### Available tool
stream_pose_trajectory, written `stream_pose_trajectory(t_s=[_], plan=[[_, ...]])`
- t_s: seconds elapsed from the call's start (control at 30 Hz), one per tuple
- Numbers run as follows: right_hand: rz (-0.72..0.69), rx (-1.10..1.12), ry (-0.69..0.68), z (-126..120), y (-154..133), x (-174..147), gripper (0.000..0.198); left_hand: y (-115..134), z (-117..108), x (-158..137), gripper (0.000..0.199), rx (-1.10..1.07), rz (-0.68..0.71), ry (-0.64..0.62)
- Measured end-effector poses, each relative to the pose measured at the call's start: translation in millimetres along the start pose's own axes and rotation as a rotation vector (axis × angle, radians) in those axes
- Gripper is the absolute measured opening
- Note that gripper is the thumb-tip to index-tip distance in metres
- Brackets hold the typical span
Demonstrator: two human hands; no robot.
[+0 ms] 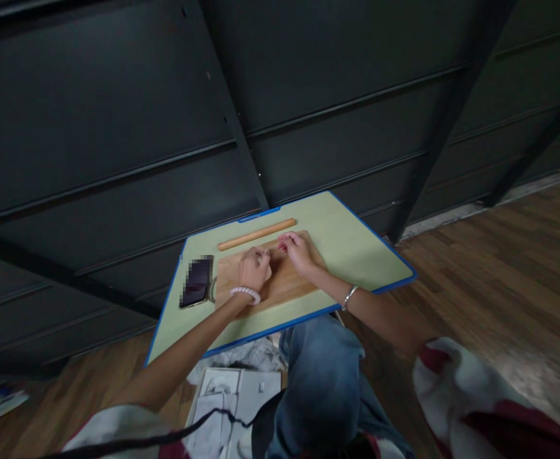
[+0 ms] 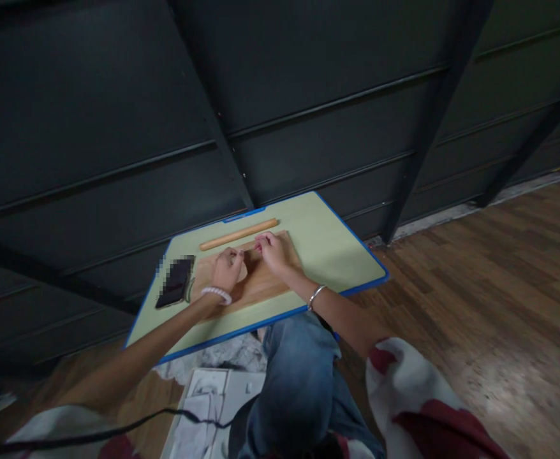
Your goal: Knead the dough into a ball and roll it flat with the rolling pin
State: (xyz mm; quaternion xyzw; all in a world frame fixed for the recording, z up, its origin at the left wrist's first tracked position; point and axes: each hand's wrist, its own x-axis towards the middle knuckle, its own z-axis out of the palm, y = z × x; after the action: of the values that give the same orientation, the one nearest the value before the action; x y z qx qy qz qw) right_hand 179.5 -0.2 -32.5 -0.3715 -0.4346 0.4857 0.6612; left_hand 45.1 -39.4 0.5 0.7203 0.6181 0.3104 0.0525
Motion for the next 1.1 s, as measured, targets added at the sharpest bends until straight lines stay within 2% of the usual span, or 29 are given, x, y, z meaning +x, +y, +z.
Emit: stream_pose_trajectory(t_s=[0.07, 0.13, 0.23, 0.3, 0.37, 0.47, 0.6, 0.7, 0.83, 1.0, 1.1], plan=[[-0.016, -0.013, -0.008, -0.5, 0.4, 0.2, 0.009, -6.1, -12.0, -10.3, 0.038, -0.103, 0.075, 0.000], [-0.031, -0.020, -0.023, -0.6, 1.6, 0.8, 0.009, -11.5, -27.1, -20.4, 0.041, -0.113, 0.139, -0.061], [-0.037, -0.038, -0.048, -0.5, 4.3, 2.0, 0.009, -14.6, -46.6, -26.9, 0.039, 0.011, 0.321, -0.186], [-0.038, -0.054, -0.051, -0.5, 5.9, 2.7, 0.010, -13.3, -51.6, -23.3, 0.036, 0.110, 0.460, -0.220], [-0.040, -0.069, -0.038, -0.7, 7.0, 3.1, 0.011, -10.9, -48.7, -16.7, 0.027, 0.178, 0.583, -0.231], [-0.036, -0.085, -0.038, -1.5, 6.6, 2.5, 0.012, -7.2, -36.2, -11.4, 0.030, 0.139, 0.709, -0.245], [-0.048, -0.096, -0.060, -2.9, 2.5, -0.7, 0.011, -3.6, -24.0, -20.6, 0.023, 0.037, 0.843, -0.378], [-0.054, -0.092, -0.072, -3.5, -1.1, -3.0, 0.010, -2.3, -21.1, -27.7, 0.028, 0.051, 0.863, -0.387], [-0.061, -0.087, -0.088, -3.2, -1.9, -3.5, 0.011, 1.3, -19.7, -25.2, 0.031, 0.070, 0.817, -0.415], [-0.061, -0.097, -0.086, -3.2, 3.2, -2.5, 0.012, 12.8, -16.5, -14.8, 0.032, 0.036, 0.704, -0.516], [-0.039, -0.072, -0.091, -3.0, 5.2, -2.4, 0.012, 17.1, -8.5, -9.9, 0.032, -0.011, 0.577, -0.519]])
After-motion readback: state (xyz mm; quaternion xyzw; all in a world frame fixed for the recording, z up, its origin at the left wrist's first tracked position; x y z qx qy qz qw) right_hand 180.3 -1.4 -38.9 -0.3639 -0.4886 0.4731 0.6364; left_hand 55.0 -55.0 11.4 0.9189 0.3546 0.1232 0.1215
